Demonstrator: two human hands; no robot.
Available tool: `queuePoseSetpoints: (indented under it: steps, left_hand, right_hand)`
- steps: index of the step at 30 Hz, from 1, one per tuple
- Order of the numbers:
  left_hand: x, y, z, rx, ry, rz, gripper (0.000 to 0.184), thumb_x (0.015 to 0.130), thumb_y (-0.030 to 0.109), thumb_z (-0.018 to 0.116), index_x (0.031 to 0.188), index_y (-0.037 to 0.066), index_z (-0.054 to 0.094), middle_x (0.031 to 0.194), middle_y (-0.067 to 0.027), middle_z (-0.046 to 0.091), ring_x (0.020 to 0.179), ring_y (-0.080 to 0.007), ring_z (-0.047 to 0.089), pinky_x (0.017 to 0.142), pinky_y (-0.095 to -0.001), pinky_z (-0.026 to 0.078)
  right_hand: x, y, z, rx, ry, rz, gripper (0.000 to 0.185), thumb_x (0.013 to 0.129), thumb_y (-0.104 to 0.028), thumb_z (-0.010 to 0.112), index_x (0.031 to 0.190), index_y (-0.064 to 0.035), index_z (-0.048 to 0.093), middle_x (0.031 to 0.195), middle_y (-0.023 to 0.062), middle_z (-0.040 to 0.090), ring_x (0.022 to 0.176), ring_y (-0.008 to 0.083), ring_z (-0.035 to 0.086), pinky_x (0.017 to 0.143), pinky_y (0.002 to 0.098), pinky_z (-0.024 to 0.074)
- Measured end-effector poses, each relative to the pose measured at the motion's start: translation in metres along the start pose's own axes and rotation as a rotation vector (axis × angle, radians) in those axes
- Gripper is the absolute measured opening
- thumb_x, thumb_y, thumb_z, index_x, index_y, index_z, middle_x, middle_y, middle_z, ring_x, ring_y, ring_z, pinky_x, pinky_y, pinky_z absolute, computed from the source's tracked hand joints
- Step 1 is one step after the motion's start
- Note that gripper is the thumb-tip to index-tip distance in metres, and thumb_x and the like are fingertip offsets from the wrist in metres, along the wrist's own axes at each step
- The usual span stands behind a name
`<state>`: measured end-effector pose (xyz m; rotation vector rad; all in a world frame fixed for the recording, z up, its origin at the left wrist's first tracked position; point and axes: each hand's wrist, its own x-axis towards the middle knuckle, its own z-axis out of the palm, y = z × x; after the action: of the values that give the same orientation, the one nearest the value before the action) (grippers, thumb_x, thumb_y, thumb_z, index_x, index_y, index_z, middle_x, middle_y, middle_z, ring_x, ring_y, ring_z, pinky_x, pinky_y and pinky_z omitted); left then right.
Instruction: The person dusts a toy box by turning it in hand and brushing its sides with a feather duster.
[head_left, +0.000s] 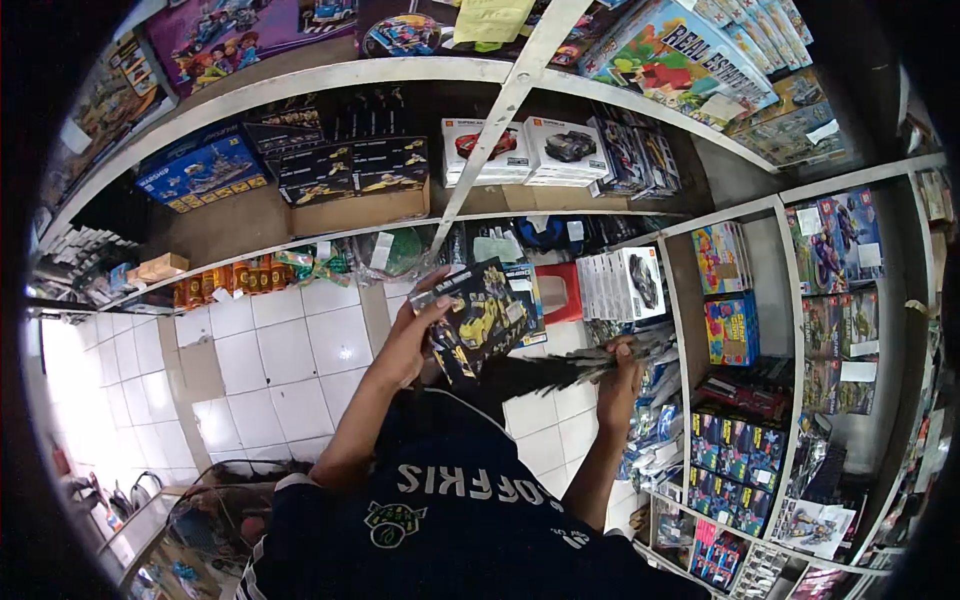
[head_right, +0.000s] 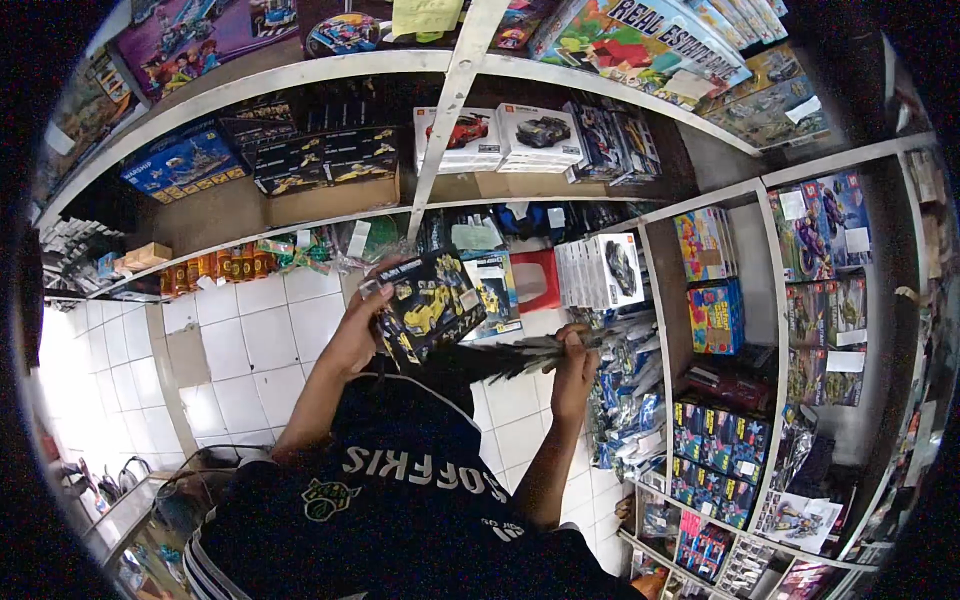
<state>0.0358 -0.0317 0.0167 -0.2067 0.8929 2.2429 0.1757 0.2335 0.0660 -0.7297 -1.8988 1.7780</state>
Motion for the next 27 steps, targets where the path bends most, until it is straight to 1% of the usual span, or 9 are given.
queuePoseSetpoints:
  steps: [1,6,9,13,18,19,21,25,27]
  left_hand:
    - [0.004,-0.003,-0.005,-0.023,-0.012,0.002,0.051,0.098,0.028,0.055,0.143,0.010,0.042,0.131,-0.0111,0.057,0.117,-0.0220,0.059,0.100,-0.0360,0.049]
    - [0.005,-0.005,-0.006,-0.139,-0.004,-0.053,0.051,0.099,0.038,0.045,0.138,0.005,0.046,0.130,-0.0139,0.059,0.117,-0.0247,0.060,0.101,-0.0391,0.049]
    - [0.008,-0.002,-0.002,-0.119,0.006,-0.119,0.060,0.097,0.048,0.042,0.134,0.001,0.048,0.125,-0.0155,0.062,0.112,-0.0266,0.064,0.099,-0.0400,0.051]
    - [0.020,-0.004,0.009,-0.143,0.029,-0.149,0.067,0.093,0.055,0.041,0.133,0.002,0.049,0.125,-0.0164,0.062,0.109,-0.0277,0.065,0.095,-0.0401,0.053]
    - [0.024,-0.008,0.011,-0.191,0.047,-0.169,0.071,0.090,0.058,0.043,0.133,0.002,0.050,0.127,-0.0170,0.061,0.111,-0.0292,0.064,0.096,-0.0425,0.052]
    - [0.025,-0.008,0.011,-0.176,0.021,-0.149,0.071,0.090,0.058,0.044,0.133,0.002,0.050,0.128,-0.0170,0.061,0.112,-0.0294,0.063,0.097,-0.0430,0.052]
    - [0.025,-0.009,0.013,-0.144,0.067,-0.192,0.071,0.090,0.059,0.045,0.133,0.003,0.050,0.127,-0.0161,0.061,0.111,-0.0290,0.063,0.096,-0.0429,0.052]
    - [0.034,-0.016,0.018,-0.181,0.117,-0.147,0.069,0.089,0.059,0.048,0.132,0.005,0.052,0.126,-0.0139,0.062,0.109,-0.0278,0.063,0.095,-0.0413,0.051]
    - [0.035,-0.020,0.013,-0.202,0.175,-0.136,0.068,0.088,0.058,0.049,0.132,0.006,0.052,0.126,-0.0136,0.062,0.110,-0.0275,0.063,0.095,-0.0412,0.051]
  right_hand:
    - [0.001,-0.002,0.001,-0.069,0.053,-0.047,0.026,0.099,-0.033,0.051,0.097,-0.0071,0.055,0.082,-0.0002,0.049,0.065,0.0083,0.047,0.053,0.0256,0.0387]
    - [0.001,0.001,-0.010,0.107,0.227,-0.101,0.021,0.099,-0.027,0.051,0.098,-0.0069,0.053,0.083,0.0007,0.049,0.068,0.0105,0.048,0.060,0.0271,0.0416]
    - [-0.011,-0.018,0.009,0.343,0.089,-0.026,0.019,0.097,-0.026,0.052,0.093,-0.0079,0.049,0.088,0.0011,0.046,0.084,0.0130,0.046,0.082,0.0294,0.0402]
    - [-0.012,-0.005,0.025,0.259,0.096,-0.133,0.020,0.097,-0.026,0.051,0.092,-0.0072,0.049,0.087,0.0028,0.047,0.080,0.0144,0.046,0.079,0.0293,0.0414]
    - [-0.005,0.005,-0.020,0.358,0.377,-0.110,0.019,0.098,-0.028,0.050,0.095,-0.0091,0.049,0.088,0.0021,0.048,0.079,0.0130,0.050,0.074,0.0301,0.0467]
    - [-0.001,0.000,-0.021,0.408,0.417,-0.138,0.024,0.099,-0.032,0.050,0.094,-0.0081,0.050,0.082,0.0016,0.048,0.069,0.0133,0.055,0.061,0.0262,0.0427]
    - [-0.005,-0.012,-0.010,0.421,0.384,-0.117,0.025,0.098,-0.032,0.050,0.093,-0.0077,0.049,0.082,0.0015,0.047,0.070,0.0132,0.056,0.060,0.0264,0.0429]
    - [-0.014,-0.015,0.019,0.336,0.168,-0.150,0.025,0.098,-0.029,0.050,0.092,-0.0048,0.050,0.086,0.0033,0.047,0.081,0.0124,0.043,0.075,0.0266,0.0348]
    - [-0.019,-0.021,0.028,0.287,0.129,-0.139,0.024,0.095,-0.029,0.055,0.091,-0.0059,0.048,0.085,0.0034,0.043,0.085,0.0158,0.045,0.081,0.0308,0.0385]
